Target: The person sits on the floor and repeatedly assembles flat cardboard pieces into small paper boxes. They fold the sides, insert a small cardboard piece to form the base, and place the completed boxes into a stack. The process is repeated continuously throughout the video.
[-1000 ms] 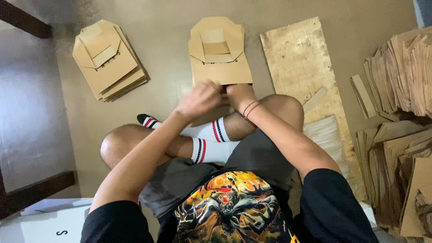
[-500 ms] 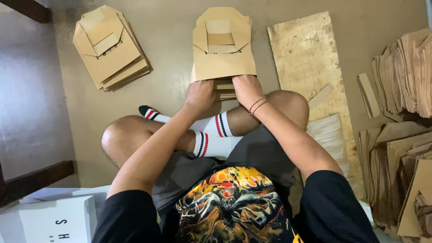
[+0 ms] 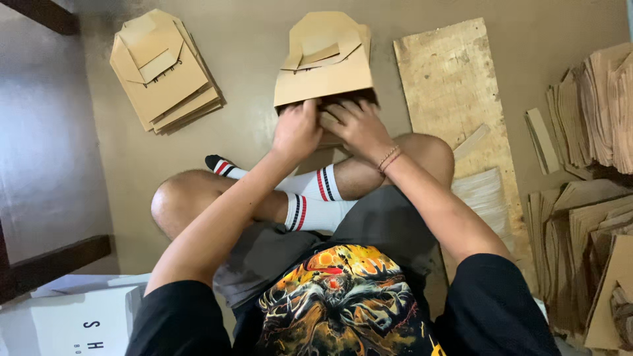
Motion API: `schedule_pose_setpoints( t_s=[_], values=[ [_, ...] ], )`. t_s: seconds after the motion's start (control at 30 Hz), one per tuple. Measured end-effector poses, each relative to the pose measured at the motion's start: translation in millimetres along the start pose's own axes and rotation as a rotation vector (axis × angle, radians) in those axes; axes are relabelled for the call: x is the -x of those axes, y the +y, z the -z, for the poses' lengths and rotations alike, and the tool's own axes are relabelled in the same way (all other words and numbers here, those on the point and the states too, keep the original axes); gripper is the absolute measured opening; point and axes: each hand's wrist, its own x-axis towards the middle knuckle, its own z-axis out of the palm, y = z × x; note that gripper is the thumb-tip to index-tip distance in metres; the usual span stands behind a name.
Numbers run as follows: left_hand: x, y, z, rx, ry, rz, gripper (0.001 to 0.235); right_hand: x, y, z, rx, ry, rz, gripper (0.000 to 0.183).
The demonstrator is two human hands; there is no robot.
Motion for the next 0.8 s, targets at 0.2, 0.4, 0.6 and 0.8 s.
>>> schedule_pose_setpoints(
  t_s=[0.2,0.4,0.6,0.8],
  values=[
    [-1.1,-9.5,82.0,-0.167,0.570,-0.641,0.009,11.9,48.2,-9.8,0.202,0.750,0.135,0.008],
    [7.1,-16.8,93.7,0.000,0.470,-0.345,0.017,23.1,31.8,21.5,-0.354,0.592,-0.139,0.020],
    [18.5,-1.5,97.1,0.471,0.212,-0.016,0.063,26.0,11.7,19.9,-0.450,0.671,-0.036,0.011],
    [22.5,-74.4,21.1,0.825,-0.550,0.162,0.007,24.2,-12.0,28.8,-0.401,0.599,0.221,0.018]
  ],
)
